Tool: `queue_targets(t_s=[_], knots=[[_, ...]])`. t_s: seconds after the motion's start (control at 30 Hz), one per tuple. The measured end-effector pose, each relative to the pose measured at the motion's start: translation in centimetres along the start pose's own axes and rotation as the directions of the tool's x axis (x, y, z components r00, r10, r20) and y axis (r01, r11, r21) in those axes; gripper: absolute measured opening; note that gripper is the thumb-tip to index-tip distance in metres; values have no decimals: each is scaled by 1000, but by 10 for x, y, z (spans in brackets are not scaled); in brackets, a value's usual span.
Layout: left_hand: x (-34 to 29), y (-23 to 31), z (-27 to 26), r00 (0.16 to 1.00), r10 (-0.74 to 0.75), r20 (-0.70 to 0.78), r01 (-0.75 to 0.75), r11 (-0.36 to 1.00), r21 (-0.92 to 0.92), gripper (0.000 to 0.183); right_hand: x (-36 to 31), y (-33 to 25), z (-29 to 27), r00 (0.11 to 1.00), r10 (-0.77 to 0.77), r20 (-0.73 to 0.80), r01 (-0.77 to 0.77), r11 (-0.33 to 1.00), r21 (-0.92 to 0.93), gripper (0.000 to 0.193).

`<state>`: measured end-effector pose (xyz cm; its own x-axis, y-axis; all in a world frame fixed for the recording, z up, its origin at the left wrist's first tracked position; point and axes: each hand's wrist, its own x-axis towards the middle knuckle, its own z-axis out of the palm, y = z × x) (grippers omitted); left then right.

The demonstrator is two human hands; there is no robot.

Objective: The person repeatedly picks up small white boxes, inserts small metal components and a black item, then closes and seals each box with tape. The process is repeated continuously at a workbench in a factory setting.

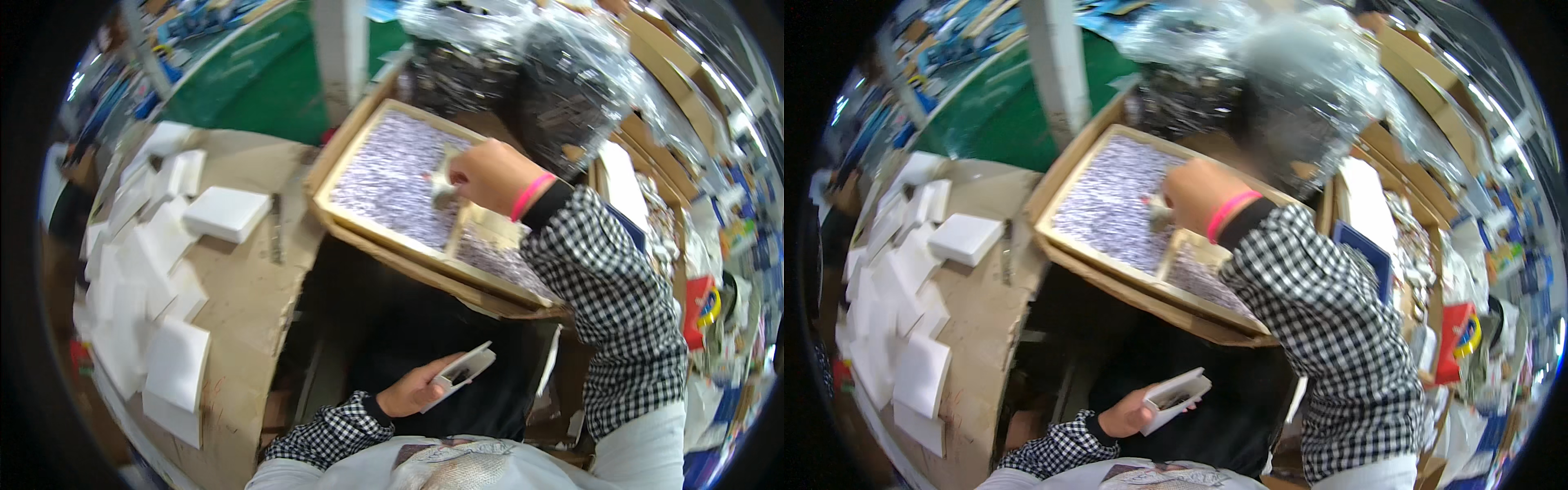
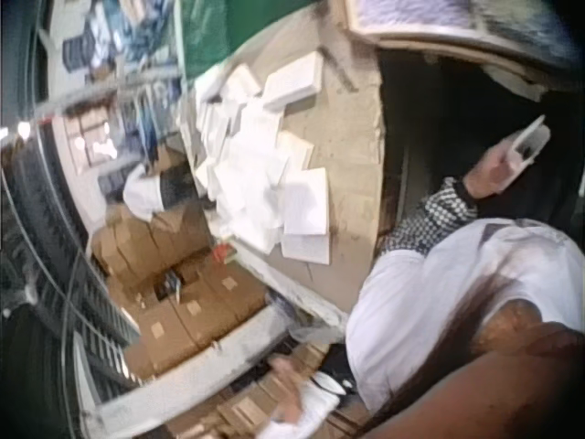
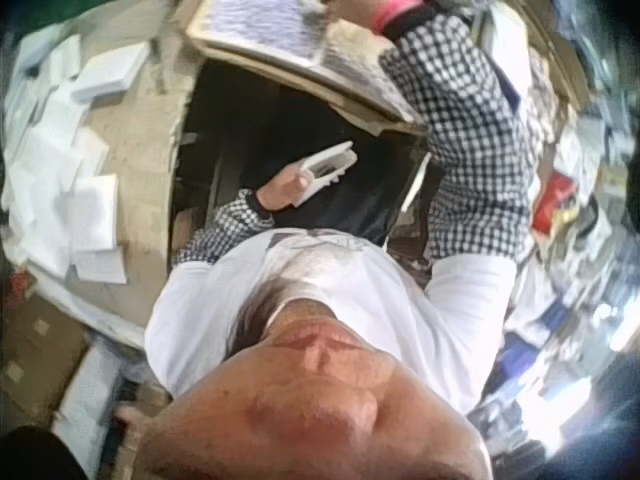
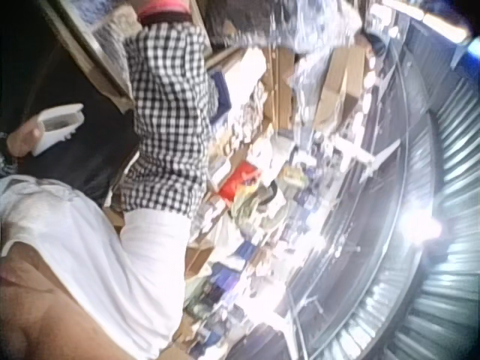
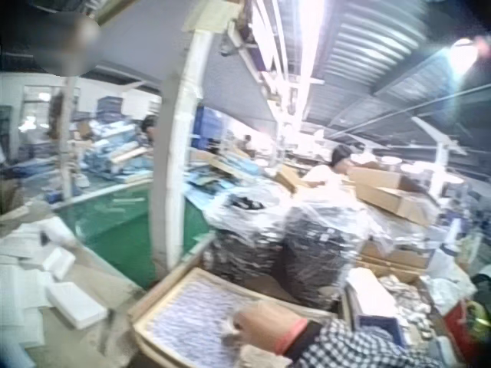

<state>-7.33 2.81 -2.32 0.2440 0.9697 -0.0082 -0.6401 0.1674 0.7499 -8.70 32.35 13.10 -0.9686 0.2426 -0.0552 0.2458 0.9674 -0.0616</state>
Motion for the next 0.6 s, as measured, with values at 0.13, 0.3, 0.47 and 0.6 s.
queue_targets(t_s=[0.13, 0.3, 0.47, 0.6], knots=[[-14, -21, 3, 997, 32, -63, -27, 996, 91, 92, 9, -6, 20, 998, 19, 62, -14, 997, -74, 25], [-14, -22, -2, 987, 159, 11, -159, 979, 128, 87, 14, -8, 11, 997, -27, 78, 34, 995, -94, 11], [-18, 0, -11, 982, 183, -51, -182, 983, 19, 78, 15, -47, -27, 977, -42, -211, 99, 958, 268, 8], [-43, 18, -14, 974, 225, -13, -214, 904, -369, 95, -35, -89, -46, 970, 114, -215, 13, 860, 510, 9]])
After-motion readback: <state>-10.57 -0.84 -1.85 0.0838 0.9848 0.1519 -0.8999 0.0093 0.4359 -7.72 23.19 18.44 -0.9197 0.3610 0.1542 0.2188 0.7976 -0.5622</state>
